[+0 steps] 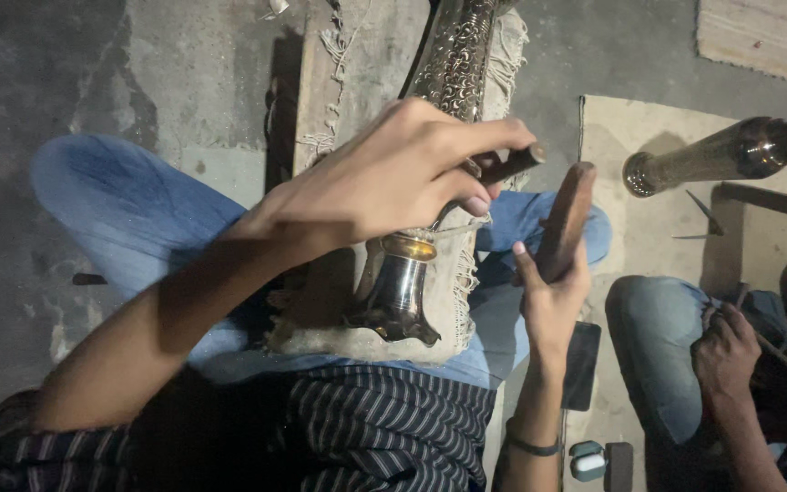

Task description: The person sits on the floor with an ornate brass vase held on a padded board and hand-engraves decorative patterns into its surface, holding a chisel against the metal and striking it with a wooden mallet. They reposition the chisel around the vase's body and base as they work.

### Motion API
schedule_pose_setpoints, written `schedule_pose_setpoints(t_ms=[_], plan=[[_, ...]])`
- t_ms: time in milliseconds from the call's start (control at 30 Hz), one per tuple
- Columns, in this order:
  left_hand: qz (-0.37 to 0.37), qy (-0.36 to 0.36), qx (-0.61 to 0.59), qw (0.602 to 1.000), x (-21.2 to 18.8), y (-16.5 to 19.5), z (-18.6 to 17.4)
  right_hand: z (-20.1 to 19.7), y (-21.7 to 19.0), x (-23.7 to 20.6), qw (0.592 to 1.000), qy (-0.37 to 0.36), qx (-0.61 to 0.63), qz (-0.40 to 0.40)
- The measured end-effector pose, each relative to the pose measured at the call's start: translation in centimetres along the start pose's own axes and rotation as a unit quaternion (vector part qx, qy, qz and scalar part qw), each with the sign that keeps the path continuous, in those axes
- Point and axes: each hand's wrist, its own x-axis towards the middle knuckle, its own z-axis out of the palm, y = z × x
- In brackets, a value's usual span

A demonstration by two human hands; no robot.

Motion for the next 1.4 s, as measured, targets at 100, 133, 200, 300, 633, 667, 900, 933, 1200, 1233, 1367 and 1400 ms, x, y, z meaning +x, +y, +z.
schedule_pose_setpoints(t_ms=[100,133,200,300,633,667,900,933,1200,1233,1367,1400], plan=[[-0.025,-0.034,0.032,0.999,0.9,0.2,-0.1,-0.2,-0.8,0.2,0.999,-0.010,-0.005,-0.035],[-0.068,-0.052,0.031,0.996,1.1,0.4,-0.1,-0.5,-1.4,0.5,0.999,-0.009,-0.007,-0.046],[-0.149,-0.089,0.027,0.984,1.4,0.8,-0.4,-1.7,-2.9,1.6,0.995,-0.014,-0.071,-0.072],[-0.100,-0.073,0.027,0.992,1.5,1.3,-0.6,-3.7,-5.3,3.2,0.976,-0.011,-0.136,-0.172],[-0.120,-0.084,0.035,0.989,1.4,0.9,-0.3,-2.9,-11.5,4.9,0.905,-0.044,-0.256,-0.336],[-0.114,-0.081,0.032,0.990,1.4,0.9,-0.3,-2.7,-11.4,5.1,0.930,-0.030,-0.209,-0.299],[-0.033,-0.027,0.002,0.999,-0.1,0.1,-0.5,-3.7,-6.4,6.4,0.955,-0.082,0.082,-0.274],[-0.033,-0.025,0.006,0.999,-0.2,-0.2,-0.2,-4.0,-6.2,6.3,0.960,-0.084,0.095,-0.249],[-0.013,0.056,0.025,0.998,-1.5,-1.3,1.0,-2.6,-14.4,7.3,0.916,-0.150,-0.150,-0.341],[-0.017,0.071,0.024,0.997,-1.8,-1.1,1.1,-2.7,-15.9,7.7,0.857,-0.156,-0.286,-0.400],[-0.037,0.132,-0.029,0.990,-3.1,-0.2,1.3,-1.6,-18.6,8.6,0.830,-0.163,-0.326,-0.422],[-0.045,0.150,-0.053,0.986,-3.4,0.0,1.4,-1.4,-18.9,8.9,0.819,-0.169,-0.346,-0.424]])
